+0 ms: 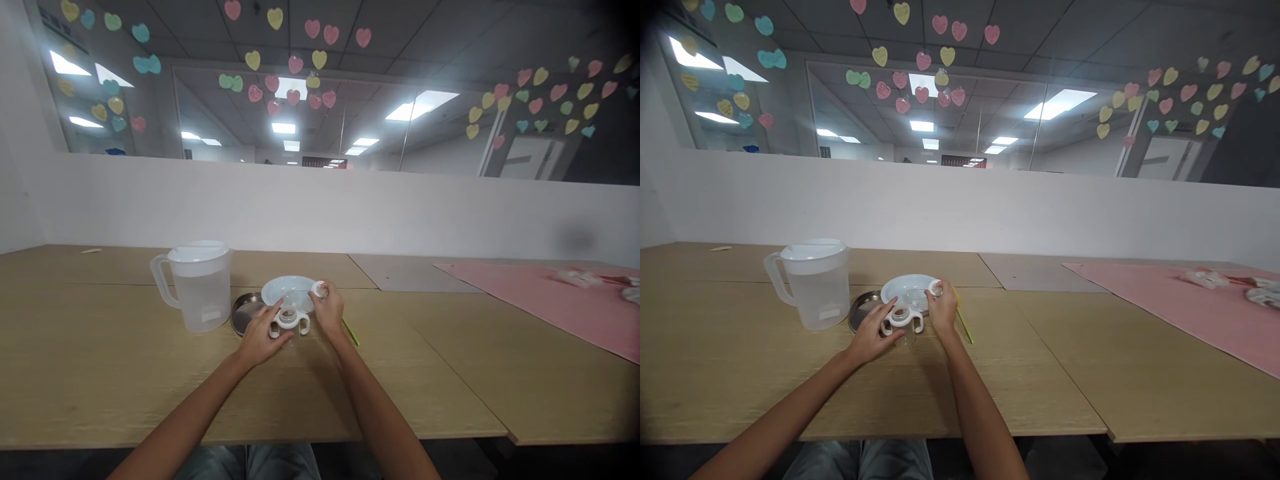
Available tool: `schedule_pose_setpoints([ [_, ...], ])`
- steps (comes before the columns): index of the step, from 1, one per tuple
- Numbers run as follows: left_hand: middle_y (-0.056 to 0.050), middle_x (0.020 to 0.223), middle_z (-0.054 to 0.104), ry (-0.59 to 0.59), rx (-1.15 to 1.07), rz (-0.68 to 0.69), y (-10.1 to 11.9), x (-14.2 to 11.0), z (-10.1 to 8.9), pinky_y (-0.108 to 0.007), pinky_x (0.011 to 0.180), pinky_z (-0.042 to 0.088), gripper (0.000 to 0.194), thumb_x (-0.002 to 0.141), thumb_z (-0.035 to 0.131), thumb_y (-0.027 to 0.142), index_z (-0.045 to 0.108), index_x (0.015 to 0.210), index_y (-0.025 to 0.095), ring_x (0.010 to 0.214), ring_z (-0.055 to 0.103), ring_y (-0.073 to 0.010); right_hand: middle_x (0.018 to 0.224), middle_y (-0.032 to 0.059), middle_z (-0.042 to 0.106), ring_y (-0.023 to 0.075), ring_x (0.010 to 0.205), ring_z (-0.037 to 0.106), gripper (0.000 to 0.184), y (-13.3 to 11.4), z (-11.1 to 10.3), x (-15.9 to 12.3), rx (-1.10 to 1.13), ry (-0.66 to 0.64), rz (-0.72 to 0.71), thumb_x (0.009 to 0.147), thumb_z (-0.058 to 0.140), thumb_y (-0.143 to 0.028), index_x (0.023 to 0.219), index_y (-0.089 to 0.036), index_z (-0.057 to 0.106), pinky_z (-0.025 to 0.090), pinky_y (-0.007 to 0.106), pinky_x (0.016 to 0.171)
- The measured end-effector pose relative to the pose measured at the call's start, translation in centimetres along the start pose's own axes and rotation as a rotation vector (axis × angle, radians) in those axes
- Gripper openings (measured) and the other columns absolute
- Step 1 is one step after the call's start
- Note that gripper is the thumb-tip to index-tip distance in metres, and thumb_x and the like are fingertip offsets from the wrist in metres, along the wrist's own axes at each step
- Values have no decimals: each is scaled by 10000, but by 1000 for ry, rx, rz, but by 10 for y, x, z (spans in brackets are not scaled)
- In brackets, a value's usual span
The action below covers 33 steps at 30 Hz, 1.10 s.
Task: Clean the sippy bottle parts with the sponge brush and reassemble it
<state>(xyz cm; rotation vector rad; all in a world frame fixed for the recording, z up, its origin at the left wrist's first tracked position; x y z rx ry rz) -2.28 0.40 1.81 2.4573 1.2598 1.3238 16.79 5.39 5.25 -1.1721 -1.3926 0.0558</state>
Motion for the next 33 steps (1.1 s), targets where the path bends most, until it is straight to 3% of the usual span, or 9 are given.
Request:
schedule_pose_setpoints([
  [12, -135, 1233, 551, -4, -1, -5, 0, 0, -1, -410, 962, 408, 740, 783, 578, 498, 323, 1397, 174, 1139, 504, -277, 964, 94, 610, 238, 915, 559, 253, -2, -3, -4, -169, -86, -1, 720, 524, -227, 968, -174, 515, 415, 338, 801],
  [21, -140, 1234, 542, -23, 2, -1, -1, 0, 0, -430, 966, 402, 737, 792, 566, 498, 303, 1405, 186, 1139, 500, -284, 951, 68, 614, 219, 920, 555, 252, -16, -9, -3, -60, -32, -123, 723, 499, -253, 963, -185, 532, 418, 337, 834],
  [24, -137, 1235, 544, -21, 0, 10, -1, 0, 0, -432, 967, 400, 728, 795, 565, 492, 304, 1405, 192, 1136, 504, -283, 881, 31, 621, 195, 811, 568, 337, -25, -12, -6, 31, -80, -91, 692, 550, -325, 1000, -193, 521, 443, 297, 735],
  [28, -134, 1232, 552, -15, -1, 7, -2, 0, 0, -428, 966, 403, 732, 788, 578, 481, 310, 1404, 190, 1133, 508, -279, 751, -12, 591, 170, 686, 542, 319, -30, -14, -8, 33, -189, -69, 660, 543, -323, 956, -205, 525, 424, 266, 641],
  [33, -140, 1249, 540, -8, 0, 7, -2, 0, 0, -422, 960, 409, 726, 789, 575, 485, 325, 1398, 179, 1140, 504, -279, 785, -6, 583, 180, 722, 538, 299, -23, -9, -8, -21, -285, -71, 664, 515, -257, 959, -207, 515, 424, 285, 682],
])
Point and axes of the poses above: each hand's wrist, its own x-axis towards the middle knuckle, its own z-axis out of the palm, y = z × x, the point moved 1 cm from there along x, towards the middle knuckle
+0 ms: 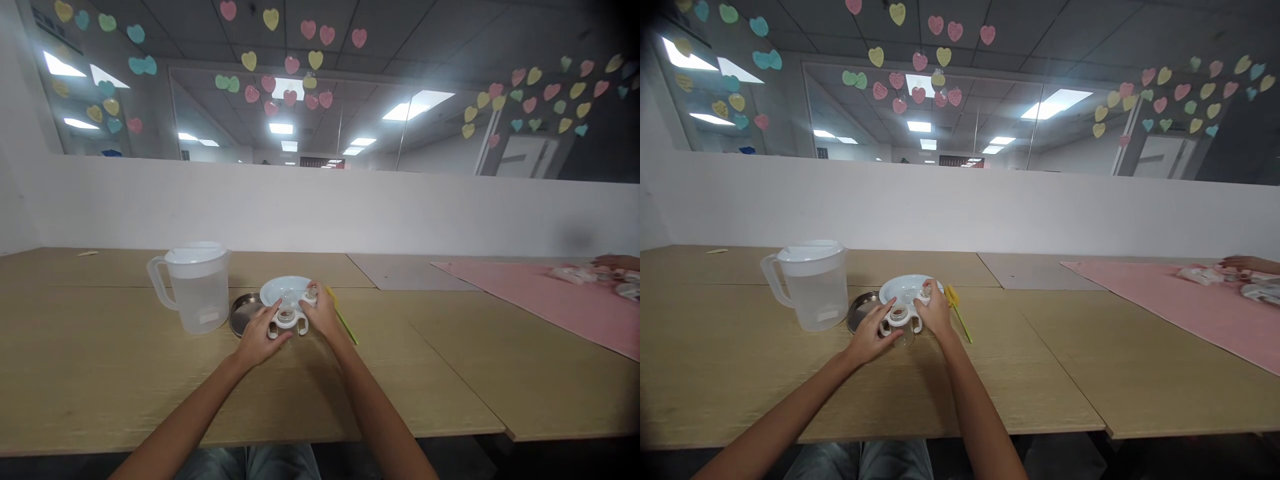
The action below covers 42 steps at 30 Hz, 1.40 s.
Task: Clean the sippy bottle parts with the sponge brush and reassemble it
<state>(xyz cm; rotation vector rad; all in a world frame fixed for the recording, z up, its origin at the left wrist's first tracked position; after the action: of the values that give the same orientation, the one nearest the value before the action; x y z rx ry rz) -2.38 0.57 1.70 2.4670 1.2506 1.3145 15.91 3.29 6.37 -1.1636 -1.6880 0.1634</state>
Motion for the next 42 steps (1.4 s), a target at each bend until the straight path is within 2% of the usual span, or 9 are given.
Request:
schedule_pose_setpoints([
  [6, -138, 1253, 536, -15, 6, 7, -1, 0, 1, -434, 973, 399, 705, 799, 562, 489, 328, 1391, 189, 1149, 497, -280, 1005, 52, 591, 204, 976, 515, 374, 15, 9, 2, -55, -35, -153, 654, 436, -75, 984, -196, 563, 412, 344, 870],
  [13, -137, 1262, 528, -21, 12, 18, -3, 0, 2, -437, 978, 394, 696, 808, 548, 501, 327, 1388, 187, 1163, 484, -279, 1060, 69, 567, 214, 1035, 479, 515, 20, 9, 2, -249, -57, -148, 704, 387, 30, 1017, -261, 674, 381, 365, 921],
  [18, -140, 1280, 514, -23, 8, 21, -1, 0, 1, -433, 986, 387, 701, 807, 549, 501, 316, 1390, 188, 1169, 484, -278, 1194, 85, 523, 224, 1078, 479, 595, 15, 7, 1, -285, -124, -158, 760, 398, -4, 1270, -283, 522, 373, 363, 936],
  [21, -137, 1290, 510, -16, -5, 14, -1, 0, 1, -422, 983, 391, 714, 801, 557, 501, 302, 1392, 192, 1161, 497, -272, 1230, 104, 487, 229, 1100, 483, 603, 16, 8, 1, -221, -88, -102, 756, 487, -93, 1337, -232, 409, 391, 360, 924],
  [27, -137, 1221, 568, 21, -20, -35, 0, 0, 3, -424, 972, 402, 830, 778, 586, 505, 192, 1426, 165, 1140, 527, -266, 1051, 92, 587, 222, 975, 552, 469, 22, 10, 2, -184, -50, 32, 744, 606, -261, 1182, -150, 477, 416, 334, 850],
  [32, -124, 1280, 536, 31, 52, 21, 4, 0, 1, -419, 983, 396, 663, 811, 549, 493, 351, 1363, 185, 1164, 505, -264, 977, 81, 643, 210, 955, 553, 210, 15, 6, 2, -354, -189, -11, 843, 539, -303, 985, -162, 603, 355, 307, 858],
  [36, -121, 1303, 518, 42, 108, 93, 1, 0, 1, -423, 1019, 358, 592, 844, 508, 475, 380, 1342, 182, 1198, 471, -259, 1031, 94, 622, 208, 993, 517, 208, 12, 5, 0, -448, -214, -31, 877, 492, -304, 905, -166, 646, 330, 307, 875],
  [39, -135, 1364, 449, 104, 158, 109, -7, 0, -4, -439, 1043, 319, 621, 859, 480, 474, 318, 1376, 171, 1257, 405, -268, 1174, 112, 552, 227, 1113, 453, 222, 17, 8, -2, -517, -185, -10, 884, 483, -314, 947, -183, 651, 306, 330, 915],
  [42, -137, 1398, 394, 349, 222, 26, -23, 0, -23, -469, 1062, 277, 556, 895, 416, 446, 319, 1372, 178, 1298, 346, -273, 1244, 122, 501, 248, 1191, 388, 229, 22, 13, -3, -546, -162, 15, 888, 470, -313, 977, -199, 647, 289, 360, 937],
])
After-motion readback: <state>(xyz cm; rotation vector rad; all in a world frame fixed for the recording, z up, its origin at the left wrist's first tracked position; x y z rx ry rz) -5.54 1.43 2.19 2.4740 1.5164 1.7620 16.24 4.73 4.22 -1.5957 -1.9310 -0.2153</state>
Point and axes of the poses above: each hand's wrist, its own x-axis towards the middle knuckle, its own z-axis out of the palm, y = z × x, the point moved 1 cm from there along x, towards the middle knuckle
